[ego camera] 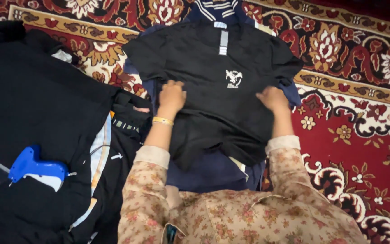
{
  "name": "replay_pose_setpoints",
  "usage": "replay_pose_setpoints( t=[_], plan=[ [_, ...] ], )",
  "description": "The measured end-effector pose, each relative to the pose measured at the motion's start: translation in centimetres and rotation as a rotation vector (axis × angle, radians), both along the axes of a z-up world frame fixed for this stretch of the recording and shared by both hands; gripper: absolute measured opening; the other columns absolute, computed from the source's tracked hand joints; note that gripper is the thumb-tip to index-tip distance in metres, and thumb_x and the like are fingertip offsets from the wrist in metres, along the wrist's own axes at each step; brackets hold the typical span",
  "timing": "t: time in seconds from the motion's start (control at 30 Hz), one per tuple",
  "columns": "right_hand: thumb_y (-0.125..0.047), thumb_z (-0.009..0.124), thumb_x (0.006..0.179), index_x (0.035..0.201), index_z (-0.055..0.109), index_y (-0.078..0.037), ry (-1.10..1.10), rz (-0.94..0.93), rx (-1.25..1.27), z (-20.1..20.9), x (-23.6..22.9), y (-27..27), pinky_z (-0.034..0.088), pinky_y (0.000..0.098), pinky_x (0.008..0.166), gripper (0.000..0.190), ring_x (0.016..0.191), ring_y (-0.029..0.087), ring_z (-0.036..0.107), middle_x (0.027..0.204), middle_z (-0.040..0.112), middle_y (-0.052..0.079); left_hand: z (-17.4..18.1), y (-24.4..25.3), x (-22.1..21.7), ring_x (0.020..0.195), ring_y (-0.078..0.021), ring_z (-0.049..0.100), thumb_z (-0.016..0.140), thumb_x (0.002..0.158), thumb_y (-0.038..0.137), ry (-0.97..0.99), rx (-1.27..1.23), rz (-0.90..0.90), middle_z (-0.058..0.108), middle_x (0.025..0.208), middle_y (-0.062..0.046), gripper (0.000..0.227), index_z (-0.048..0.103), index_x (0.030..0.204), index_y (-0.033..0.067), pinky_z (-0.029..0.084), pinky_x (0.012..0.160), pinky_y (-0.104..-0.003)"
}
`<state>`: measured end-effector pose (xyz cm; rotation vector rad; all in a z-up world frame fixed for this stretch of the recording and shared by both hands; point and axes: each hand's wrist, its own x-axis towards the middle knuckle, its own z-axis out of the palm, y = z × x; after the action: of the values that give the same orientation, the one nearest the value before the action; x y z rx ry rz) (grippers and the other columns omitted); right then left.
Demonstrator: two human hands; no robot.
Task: Using a handheld tagging gun to attach plastic fasteners and labels to various shirts.
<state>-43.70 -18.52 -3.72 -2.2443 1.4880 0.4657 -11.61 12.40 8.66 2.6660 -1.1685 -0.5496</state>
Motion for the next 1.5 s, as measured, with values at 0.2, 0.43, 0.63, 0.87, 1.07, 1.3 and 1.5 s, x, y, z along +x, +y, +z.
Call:
replay_pose_setpoints(
  t=[0.2,0.43,0.63,0.87,1.07,1.3,1.5],
  plan=[
    [-0.023,0.068,0.097,0.126,0.071,-0.020,-0.549,0.239,-0.147,5.2,11.6,2.6,0.056,0.0416,0.091,0.030,0.110,0.031,0.067,0.118,0.068,0.009,-2.3,-5.2,-2.2,0.131,-0.0438,0.053,0.064,0.097,0.013,0.056,-0.148,-0.126,0.051,0.145,-0.022,0.053,0.051,0.147,0.0041,0.048,0.105,-0.054],
    [-0.009,0.056,0.104,0.158,0.037,-0.001,-0.557,0.411,-0.087,9.3,20.5,4.2,0.030,0.0594,0.121,0.057,0.147,0.054,0.024,0.165,0.022,0.029,-0.6,-8.0,-3.1,0.158,-0.0396,0.011,0.054,0.104,0.010,0.121,0.001,-0.249,0.012,0.173,-0.013,0.067,0.023,0.164,0.0074,0.014,0.126,-0.062],
    [-0.032,0.039,0.111,0.166,0.016,-0.013,-0.224,0.364,0.010,7.1,23.3,3.7,0.009,0.0694,0.121,0.062,0.157,0.036,0.001,0.173,0.004,0.007,-4.8,-11.3,-1.7,0.159,-0.0321,0.008,0.050,0.107,0.021,0.107,0.078,-0.275,0.007,0.174,-0.007,0.067,0.018,0.165,0.0118,0.005,0.127,-0.060],
    [-0.033,0.037,0.111,0.167,0.008,-0.017,-0.199,0.342,0.050,5.6,23.7,3.7,0.001,0.0702,0.121,0.065,0.157,0.034,-0.007,0.173,-0.005,0.004,-7.0,-10.3,-1.0,0.160,-0.0260,0.004,0.047,0.108,0.025,0.178,0.142,-0.261,0.002,0.174,-0.003,0.067,0.015,0.166,0.0167,0.004,0.127,-0.058],
    [-0.010,0.053,0.104,0.164,0.020,-0.012,-0.297,0.424,-0.258,7.5,24.5,9.2,0.008,0.0736,0.118,0.069,0.156,0.040,0.003,0.172,0.005,0.013,-7.4,-6.1,0.7,0.152,-0.0348,0.034,0.053,0.104,0.018,0.092,-0.074,-0.215,0.038,0.163,-0.016,0.050,0.048,0.153,0.0110,0.042,0.116,-0.053],
    [-0.005,0.064,0.095,0.139,0.055,-0.008,-0.873,0.560,-0.048,10.1,28.5,20.7,0.032,0.0655,0.111,0.045,0.144,0.044,0.033,0.156,0.038,0.019,-1.5,6.9,2.8,0.120,-0.0301,0.066,0.053,0.103,0.014,0.163,-0.697,0.175,0.072,0.121,-0.011,0.032,0.069,0.131,0.0166,0.054,0.103,-0.041],
    [-0.006,0.070,0.093,0.116,0.074,-0.015,-1.204,0.697,0.265,15.1,31.5,33.8,0.062,0.0350,0.079,0.025,0.105,0.027,0.070,0.115,0.068,0.005,8.7,21.2,-1.4,0.092,-0.0305,0.076,0.056,0.100,0.001,0.085,-1.103,0.552,0.074,0.105,-0.017,0.030,0.072,0.123,0.0100,0.062,0.081,-0.040]
  ],
)
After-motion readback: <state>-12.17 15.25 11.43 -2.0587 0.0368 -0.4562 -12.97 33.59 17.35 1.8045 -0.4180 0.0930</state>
